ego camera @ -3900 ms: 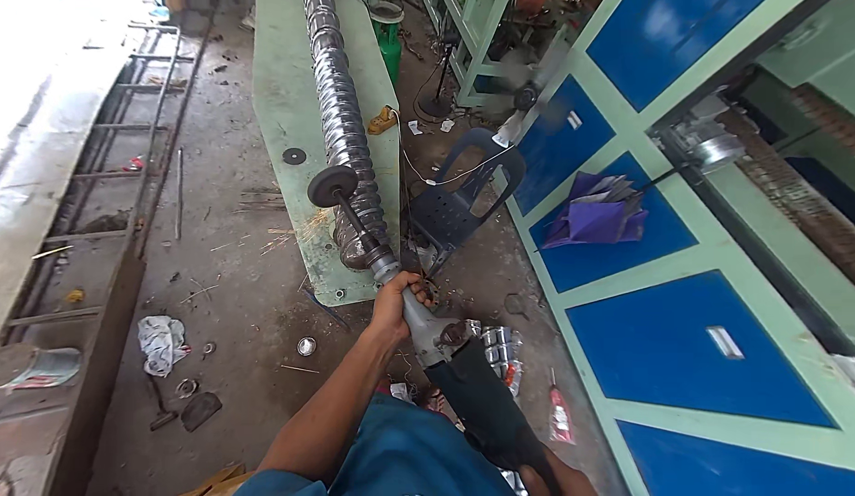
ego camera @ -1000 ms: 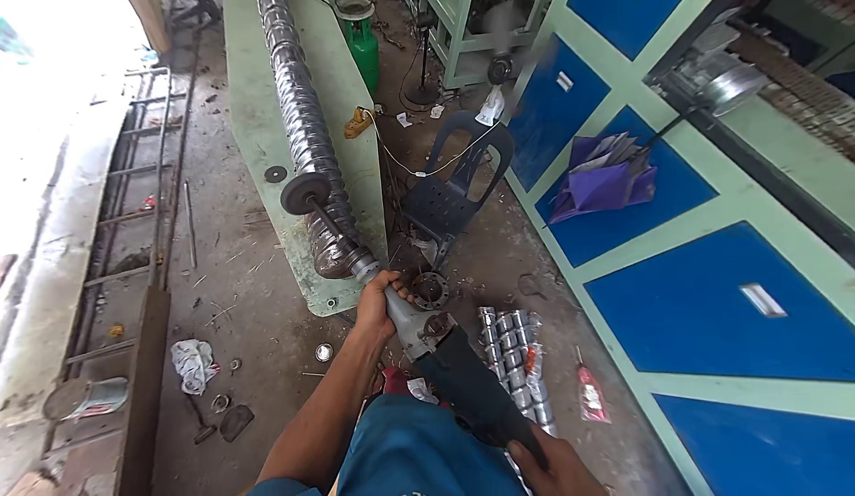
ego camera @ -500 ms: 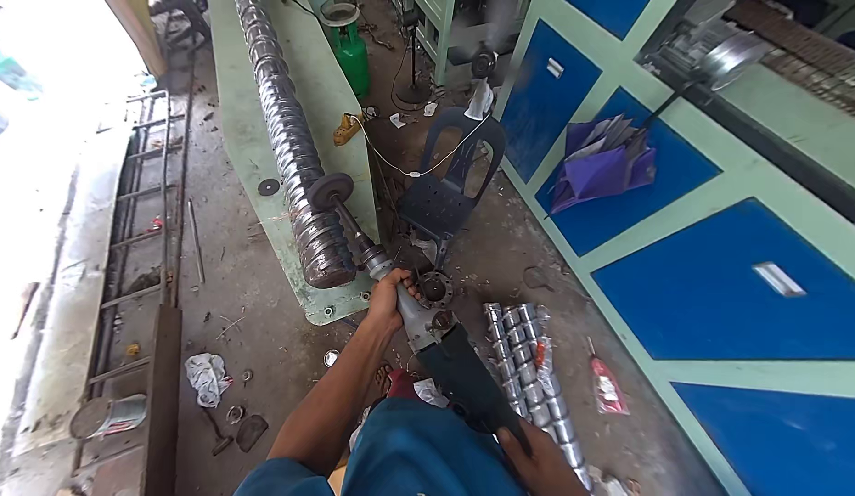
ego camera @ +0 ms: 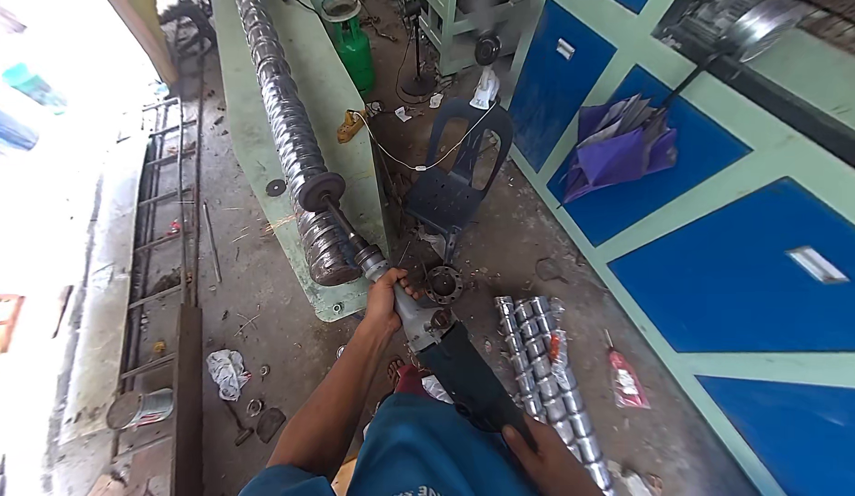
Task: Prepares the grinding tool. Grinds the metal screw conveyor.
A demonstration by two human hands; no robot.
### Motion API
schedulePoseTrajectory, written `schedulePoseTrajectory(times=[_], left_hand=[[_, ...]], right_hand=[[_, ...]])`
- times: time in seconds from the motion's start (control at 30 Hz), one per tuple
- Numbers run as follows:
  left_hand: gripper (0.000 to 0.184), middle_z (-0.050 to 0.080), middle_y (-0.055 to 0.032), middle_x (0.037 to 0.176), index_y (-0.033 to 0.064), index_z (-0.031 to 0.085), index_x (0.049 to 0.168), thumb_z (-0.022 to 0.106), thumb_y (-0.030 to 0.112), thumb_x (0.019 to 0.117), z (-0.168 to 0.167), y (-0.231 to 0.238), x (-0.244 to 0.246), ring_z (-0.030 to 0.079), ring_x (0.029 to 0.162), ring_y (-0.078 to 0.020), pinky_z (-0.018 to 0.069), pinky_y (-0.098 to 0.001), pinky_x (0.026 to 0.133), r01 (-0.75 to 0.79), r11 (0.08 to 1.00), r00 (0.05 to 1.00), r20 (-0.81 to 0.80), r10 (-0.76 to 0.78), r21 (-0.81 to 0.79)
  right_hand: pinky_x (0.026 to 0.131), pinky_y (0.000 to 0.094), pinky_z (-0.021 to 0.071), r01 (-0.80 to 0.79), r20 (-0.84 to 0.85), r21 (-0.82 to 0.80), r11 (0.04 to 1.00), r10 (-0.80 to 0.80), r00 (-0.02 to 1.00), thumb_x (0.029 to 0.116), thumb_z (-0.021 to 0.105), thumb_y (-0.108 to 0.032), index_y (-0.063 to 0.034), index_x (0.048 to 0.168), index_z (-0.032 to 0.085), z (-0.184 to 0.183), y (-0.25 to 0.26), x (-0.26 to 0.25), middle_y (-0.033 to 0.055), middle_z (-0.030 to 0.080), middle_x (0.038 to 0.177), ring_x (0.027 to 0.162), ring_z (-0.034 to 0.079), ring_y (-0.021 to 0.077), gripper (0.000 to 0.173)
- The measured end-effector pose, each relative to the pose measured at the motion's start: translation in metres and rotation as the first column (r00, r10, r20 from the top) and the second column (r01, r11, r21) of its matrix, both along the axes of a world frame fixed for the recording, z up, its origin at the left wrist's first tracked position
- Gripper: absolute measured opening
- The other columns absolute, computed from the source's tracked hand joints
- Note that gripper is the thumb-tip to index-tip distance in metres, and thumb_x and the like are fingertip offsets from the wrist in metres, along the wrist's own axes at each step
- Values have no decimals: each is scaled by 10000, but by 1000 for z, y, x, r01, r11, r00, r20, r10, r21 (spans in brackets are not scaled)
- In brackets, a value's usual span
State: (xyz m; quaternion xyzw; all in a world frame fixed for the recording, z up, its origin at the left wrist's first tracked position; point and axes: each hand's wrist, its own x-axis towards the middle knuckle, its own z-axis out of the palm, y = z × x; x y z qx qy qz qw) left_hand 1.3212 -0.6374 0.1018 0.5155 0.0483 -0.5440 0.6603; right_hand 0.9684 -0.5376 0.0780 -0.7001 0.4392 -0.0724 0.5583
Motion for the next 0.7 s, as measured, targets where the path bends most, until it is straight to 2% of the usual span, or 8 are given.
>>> schedulePoseTrajectory(times=[0.27, 0.47, 0.7], left_hand=[[110, 504, -30, 623, 87, 518, 876, 526, 79, 985, 2, 4, 1, 545, 508, -158, 563, -336, 552, 4, 1000, 999, 34, -4, 12], [70, 508, -37, 631, 76, 515, 908, 547, 78, 971, -7, -12, -4, 546, 504, -164, 553, -339, 527, 29, 998, 999, 31, -30, 48], [65, 502, -40, 619, 69, 515, 910, 552, 67, 964, -2, -12, -4, 543, 496, -168, 555, -342, 528, 7, 999, 1000, 28, -8, 45]], right_hand=[[779, 392, 591, 12, 9, 1, 1000, -12, 1000, 1027, 505, -555, -28, 1201, 674, 3, 2, 3, 71, 725, 870, 819, 708, 136, 580], [689, 360, 568, 47, 20, 41, 998, -48, 999, 1032, 488, -562, -57, 1077, 686, -7, 0, 0, 25, 670, 767, 705, 654, 104, 544], [612, 349, 556, 28, 44, 110, 994, -33, 998, 1025, 490, -586, -77, 1082, 672, -9, -4, -3, 10, 633, 717, 615, 616, 109, 544]])
